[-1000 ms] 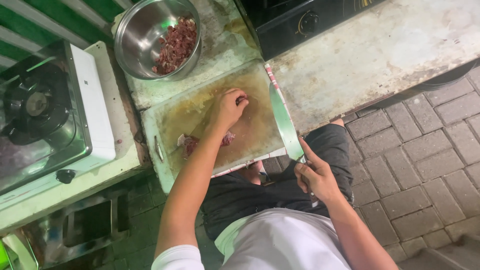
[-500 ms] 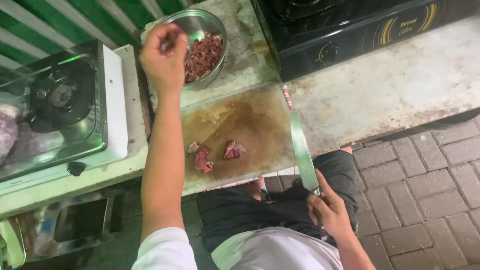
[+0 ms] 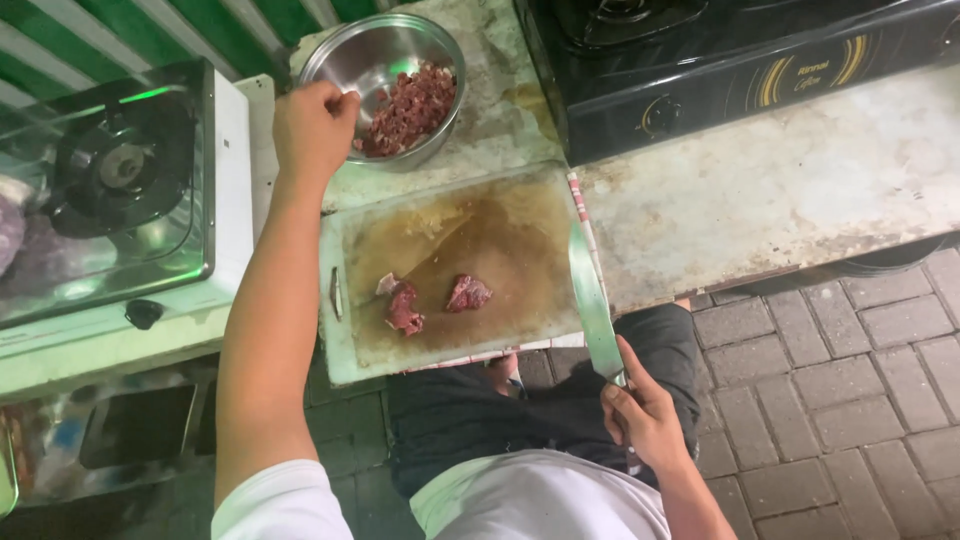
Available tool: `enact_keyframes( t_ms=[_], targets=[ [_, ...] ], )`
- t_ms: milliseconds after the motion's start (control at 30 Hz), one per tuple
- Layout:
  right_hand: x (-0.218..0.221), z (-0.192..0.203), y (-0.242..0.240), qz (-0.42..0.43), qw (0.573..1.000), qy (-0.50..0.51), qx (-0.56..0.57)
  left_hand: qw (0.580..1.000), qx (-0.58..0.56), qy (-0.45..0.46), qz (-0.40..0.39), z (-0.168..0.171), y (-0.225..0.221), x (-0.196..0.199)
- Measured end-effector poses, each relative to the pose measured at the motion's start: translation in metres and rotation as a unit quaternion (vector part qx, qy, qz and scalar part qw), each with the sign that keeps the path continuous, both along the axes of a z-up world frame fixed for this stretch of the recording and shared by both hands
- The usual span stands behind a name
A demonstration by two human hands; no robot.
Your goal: Cutting raw meat into small pieces on a wooden cutting board using a knife
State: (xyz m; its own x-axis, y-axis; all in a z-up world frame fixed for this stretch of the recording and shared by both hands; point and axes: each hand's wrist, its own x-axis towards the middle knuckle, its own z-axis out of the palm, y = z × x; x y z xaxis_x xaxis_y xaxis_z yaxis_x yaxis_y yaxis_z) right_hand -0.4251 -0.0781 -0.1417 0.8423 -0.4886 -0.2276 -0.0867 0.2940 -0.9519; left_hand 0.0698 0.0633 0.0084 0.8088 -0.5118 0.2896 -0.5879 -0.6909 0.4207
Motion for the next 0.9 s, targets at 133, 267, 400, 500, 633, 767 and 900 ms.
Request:
enact_keyframes(
  t_ms=[133, 267, 400, 500, 633, 767, 900],
  targets=[
    [0.004, 0.004, 0.005, 0.016, 0.998, -0.064, -0.013, 0.984, -0.008, 0.112, -0.135, 0.014, -0.009, -0.090],
    [0.005, -0.013, 0.009, -0.009, 0.994, -0.103, -0.040, 0.951, 0.149, 0.099, -0.252, -0.062, 0.006, -0.161],
    [-0.001, -0.015, 0.011, 0.012, 0.994, -0.103, -0.039, 0.950, 0.172, 0.166, -0.199, -0.098, 0.015, -0.186],
    [-0.004, 0.012, 0.005, 0.014, 0.994, -0.102, -0.037, 0.958, 0.147, 0.175, -0.171, -0.114, 0.018, -0.195],
    [-0.017, 0.122, -0.018, -0.008, 0.993, -0.116, -0.032, 0.968, 0.078, 0.181, -0.158, -0.128, 0.024, -0.200],
    [-0.038, 0.182, -0.031, -0.045, 0.992, -0.116, 0.024, 0.964, 0.084, 0.184, -0.170, -0.136, 0.029, -0.198],
    [-0.043, 0.210, -0.048, -0.058, 0.988, -0.135, 0.051, 0.963, 0.044, 0.226, -0.138, -0.139, 0.028, -0.194]
  ],
)
